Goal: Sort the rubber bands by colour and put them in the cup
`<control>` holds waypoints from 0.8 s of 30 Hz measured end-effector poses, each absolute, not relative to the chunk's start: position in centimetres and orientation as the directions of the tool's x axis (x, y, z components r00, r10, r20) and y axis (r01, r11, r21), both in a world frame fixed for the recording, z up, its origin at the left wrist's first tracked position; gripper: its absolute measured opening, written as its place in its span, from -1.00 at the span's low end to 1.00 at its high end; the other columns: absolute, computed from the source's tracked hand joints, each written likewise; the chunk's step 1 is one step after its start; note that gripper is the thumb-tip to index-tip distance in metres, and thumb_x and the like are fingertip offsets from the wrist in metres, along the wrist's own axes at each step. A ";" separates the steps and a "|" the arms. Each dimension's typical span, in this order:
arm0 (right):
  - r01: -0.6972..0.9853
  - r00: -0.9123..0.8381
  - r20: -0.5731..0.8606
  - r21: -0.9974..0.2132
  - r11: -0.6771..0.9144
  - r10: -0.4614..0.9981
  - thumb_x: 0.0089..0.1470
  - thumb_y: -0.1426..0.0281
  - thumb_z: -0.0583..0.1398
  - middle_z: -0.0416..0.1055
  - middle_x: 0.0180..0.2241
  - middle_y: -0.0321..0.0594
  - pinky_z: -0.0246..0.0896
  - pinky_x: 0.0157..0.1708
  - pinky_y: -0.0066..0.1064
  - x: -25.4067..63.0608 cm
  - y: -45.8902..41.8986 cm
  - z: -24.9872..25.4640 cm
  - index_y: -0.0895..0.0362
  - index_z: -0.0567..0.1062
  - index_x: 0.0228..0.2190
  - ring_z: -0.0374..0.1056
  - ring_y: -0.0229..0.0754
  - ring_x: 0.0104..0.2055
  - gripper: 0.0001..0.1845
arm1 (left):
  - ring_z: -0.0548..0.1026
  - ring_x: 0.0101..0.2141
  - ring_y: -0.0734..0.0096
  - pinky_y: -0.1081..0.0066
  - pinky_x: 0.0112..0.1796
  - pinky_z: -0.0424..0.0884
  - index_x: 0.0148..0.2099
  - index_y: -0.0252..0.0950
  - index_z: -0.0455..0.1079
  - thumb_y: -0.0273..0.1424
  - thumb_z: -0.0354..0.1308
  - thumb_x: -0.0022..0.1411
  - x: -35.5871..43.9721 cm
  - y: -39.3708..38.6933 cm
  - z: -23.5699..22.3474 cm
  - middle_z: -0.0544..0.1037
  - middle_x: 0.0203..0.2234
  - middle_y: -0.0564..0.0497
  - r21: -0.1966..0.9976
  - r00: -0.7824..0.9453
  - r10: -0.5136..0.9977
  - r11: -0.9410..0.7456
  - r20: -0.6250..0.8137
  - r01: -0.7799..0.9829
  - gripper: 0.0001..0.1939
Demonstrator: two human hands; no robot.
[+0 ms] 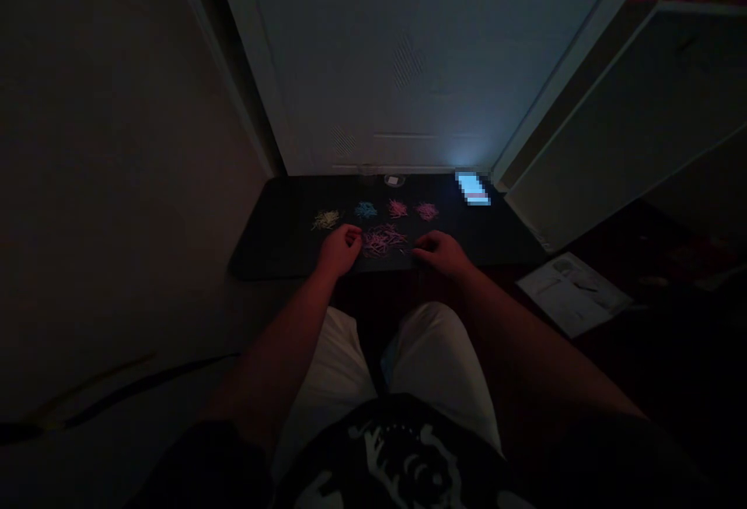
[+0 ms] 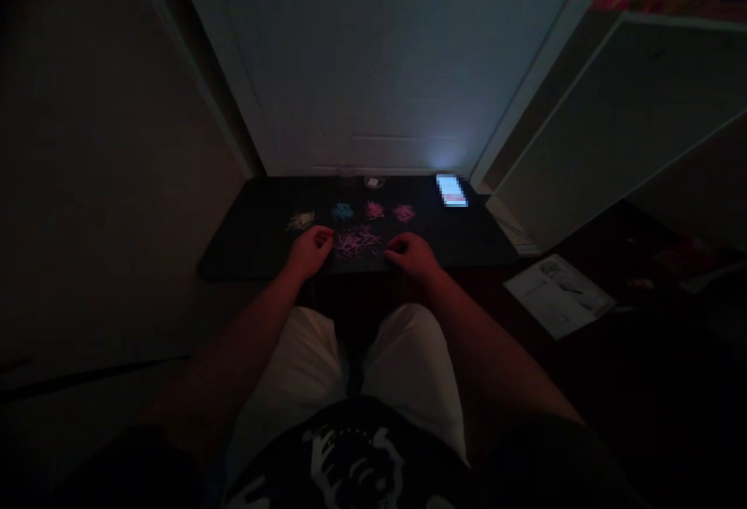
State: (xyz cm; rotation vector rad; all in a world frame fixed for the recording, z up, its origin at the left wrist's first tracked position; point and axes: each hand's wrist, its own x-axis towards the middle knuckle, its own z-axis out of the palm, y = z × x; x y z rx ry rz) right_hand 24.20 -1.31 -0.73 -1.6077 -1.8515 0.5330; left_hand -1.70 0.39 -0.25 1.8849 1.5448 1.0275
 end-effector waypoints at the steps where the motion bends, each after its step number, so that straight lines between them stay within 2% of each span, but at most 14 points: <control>1: 0.732 -0.094 0.193 -0.652 0.199 0.977 -0.18 0.24 0.28 0.44 -0.38 -0.26 0.21 -0.35 -0.41 23.8 -1.6 -0.7 0.12 0.52 -0.39 0.34 -0.24 -0.35 -0.73 | 0.45 -0.39 0.45 0.43 -0.32 0.37 -0.18 -0.29 0.38 -0.40 0.05 0.11 -1.7 0.4 -0.3 0.53 -0.36 0.00 0.761 0.080 0.966 -0.243 0.244 0.601 -0.79; 4: 0.758 -0.141 0.188 -0.610 0.229 0.972 -0.19 0.28 0.30 0.43 -0.39 -0.27 0.20 -0.34 -0.41 22.8 -1.9 -0.5 0.11 0.52 -0.42 0.33 -0.23 -0.34 -0.77 | 0.46 -0.38 0.45 0.43 -0.32 0.37 -0.19 -0.30 0.39 -0.42 0.05 0.10 -1.7 0.3 -0.3 0.53 -0.36 0.00 0.748 0.089 0.964 -0.252 0.252 0.615 -0.80; 8: 0.784 -0.126 0.183 -0.584 0.210 0.975 -0.11 0.36 0.24 0.43 -0.40 -0.25 0.17 -0.34 -0.41 21.7 -1.7 -0.4 0.11 0.53 -0.48 0.32 -0.24 -0.35 -0.92 | 0.46 -0.39 0.44 0.43 -0.31 0.37 -0.21 -0.29 0.39 -0.42 0.06 0.09 -1.6 0.3 -0.2 0.54 -0.37 0.00 0.730 0.094 0.963 -0.253 0.252 0.634 -0.81; 15: 0.816 -0.112 0.231 -0.534 0.222 0.966 -0.04 0.37 0.20 0.44 -0.42 -0.24 0.14 -0.35 -0.40 20.8 -0.9 -0.8 0.11 0.50 -0.50 0.31 -0.22 -0.38 -0.91 | 0.46 -0.40 0.44 0.42 -0.31 0.37 -0.21 -0.29 0.40 -0.40 0.06 0.10 -1.5 0.1 -0.1 0.54 -0.38 0.01 0.720 0.103 0.967 -0.242 0.232 0.650 -0.81; 20: 0.771 -0.135 0.262 -0.578 0.267 0.956 0.01 0.34 0.16 0.44 -0.40 -0.22 0.13 -0.33 -0.40 19.8 -0.3 -0.9 0.12 0.49 -0.47 0.30 -0.22 -0.36 -0.87 | 0.46 -0.37 0.45 0.42 -0.29 0.39 -0.19 -0.30 0.40 -0.40 0.09 0.08 -1.4 0.4 -0.1 0.54 -0.34 -0.01 0.766 0.127 0.965 -0.258 0.228 0.588 -0.79; 24: 0.702 -0.148 0.261 -0.651 0.287 0.954 0.02 0.37 0.13 0.42 -0.45 -0.25 0.12 -0.35 -0.42 18.7 0.5 -0.6 0.15 0.46 -0.48 0.28 -0.25 -0.41 -0.85 | 0.47 -0.35 0.45 0.42 -0.29 0.41 -0.15 -0.32 0.40 -0.37 0.14 0.07 -0.2 0.9 0.2 0.54 -0.33 -0.03 0.815 0.234 0.947 -0.309 0.218 0.490 -0.74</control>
